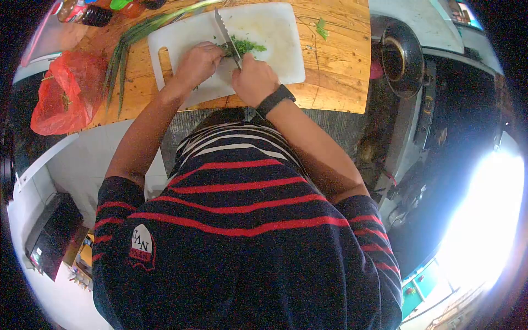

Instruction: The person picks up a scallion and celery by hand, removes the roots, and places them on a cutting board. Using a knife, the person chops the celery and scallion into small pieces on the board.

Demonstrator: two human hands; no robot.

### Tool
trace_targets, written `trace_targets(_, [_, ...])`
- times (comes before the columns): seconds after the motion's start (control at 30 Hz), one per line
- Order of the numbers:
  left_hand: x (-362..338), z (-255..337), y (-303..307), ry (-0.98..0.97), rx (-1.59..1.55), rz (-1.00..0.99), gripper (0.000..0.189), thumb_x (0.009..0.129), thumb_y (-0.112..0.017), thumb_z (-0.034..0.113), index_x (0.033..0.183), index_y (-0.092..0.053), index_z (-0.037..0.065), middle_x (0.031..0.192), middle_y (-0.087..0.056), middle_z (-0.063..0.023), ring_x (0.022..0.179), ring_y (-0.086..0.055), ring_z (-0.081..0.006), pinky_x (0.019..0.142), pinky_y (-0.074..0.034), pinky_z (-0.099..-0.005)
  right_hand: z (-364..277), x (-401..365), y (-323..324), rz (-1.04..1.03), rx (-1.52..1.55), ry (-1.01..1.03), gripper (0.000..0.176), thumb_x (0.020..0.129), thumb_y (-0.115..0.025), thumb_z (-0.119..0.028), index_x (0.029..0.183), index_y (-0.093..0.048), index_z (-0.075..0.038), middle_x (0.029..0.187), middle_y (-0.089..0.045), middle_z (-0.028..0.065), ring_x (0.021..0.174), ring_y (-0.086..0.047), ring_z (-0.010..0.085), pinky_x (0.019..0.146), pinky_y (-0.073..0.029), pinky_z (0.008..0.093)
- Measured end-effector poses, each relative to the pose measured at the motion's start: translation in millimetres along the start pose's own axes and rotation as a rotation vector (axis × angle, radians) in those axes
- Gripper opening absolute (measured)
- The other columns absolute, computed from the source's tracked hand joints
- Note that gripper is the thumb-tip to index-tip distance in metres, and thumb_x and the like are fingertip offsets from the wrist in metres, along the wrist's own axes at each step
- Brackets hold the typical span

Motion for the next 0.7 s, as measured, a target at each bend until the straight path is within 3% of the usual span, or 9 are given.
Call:
trace_targets(0.13, [0.2,-1.4,-5.0,-0.01,0.005,-0.088,0.012,0.076,-0.063,0.002,0.087,-0.069,0.003,0.086,-0.069,-0.0152,0.087,-0.065,-0.032,0.078,-0.053,-0.0415,9.6,4.8,-19.4,-0.001,-0.031,-0.057,0.029,0.087,-0.06,-0.023,0.089,-0.053,0.005,0.071,-0.062,0.0308,0.07,-0.062,0.0486,0.067,-0.049,0.0559])
trace_targets(0.47, [0.5,-6.9,-7.1,0.012,-0.032,-0.088,0.014,0.075,-0.064,0.001,0.088,-0.069,0.002,0.087,-0.069,-0.0161,0.088,-0.065,-0.0339,0.079,-0.054,-0.0416,8.6,16.4,-26.6,0.015,-0.005,-0.069,0.027,0.087,-0.058,-0.022,0.089,-0.053,0.004,0.075,-0.062,0.0311,0.073,-0.062,0.0485,0.07,-0.048,0.0573])
trace_targets(0.53, [0.3,-12.5,-9.6,0.099,0.001,-0.13,0.016,0.074,-0.064,0.0,0.089,-0.07,0.003,0.088,-0.069,-0.0153,0.087,-0.065,-0.0336,0.078,-0.054,-0.0414,2.8,20.9,-20.7,0.056,-0.033,-0.026,0.027,0.087,-0.058,-0.022,0.089,-0.053,0.005,0.075,-0.062,0.0313,0.073,-0.062,0.0488,0.07,-0.048,0.0575])
trace_targets(0.7, [2.7,-3.0,-2.2,-0.019,-0.046,-0.056,0.016,0.073,-0.064,0.0,0.087,-0.069,0.003,0.086,-0.068,-0.0149,0.086,-0.065,-0.0338,0.076,-0.054,-0.0421,0.6,15.5,-20.2,0.016,-0.048,-0.051,0.026,0.087,-0.057,-0.021,0.089,-0.053,0.004,0.074,-0.062,0.0311,0.074,-0.062,0.0489,0.071,-0.049,0.0565])
Point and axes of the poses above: each hand's wrist, its own x-axis towards the middle knuckle, its own y-axis out of the back of the hand, z = x × y, the point moved 8 cm from there along x, towards the middle knuckle
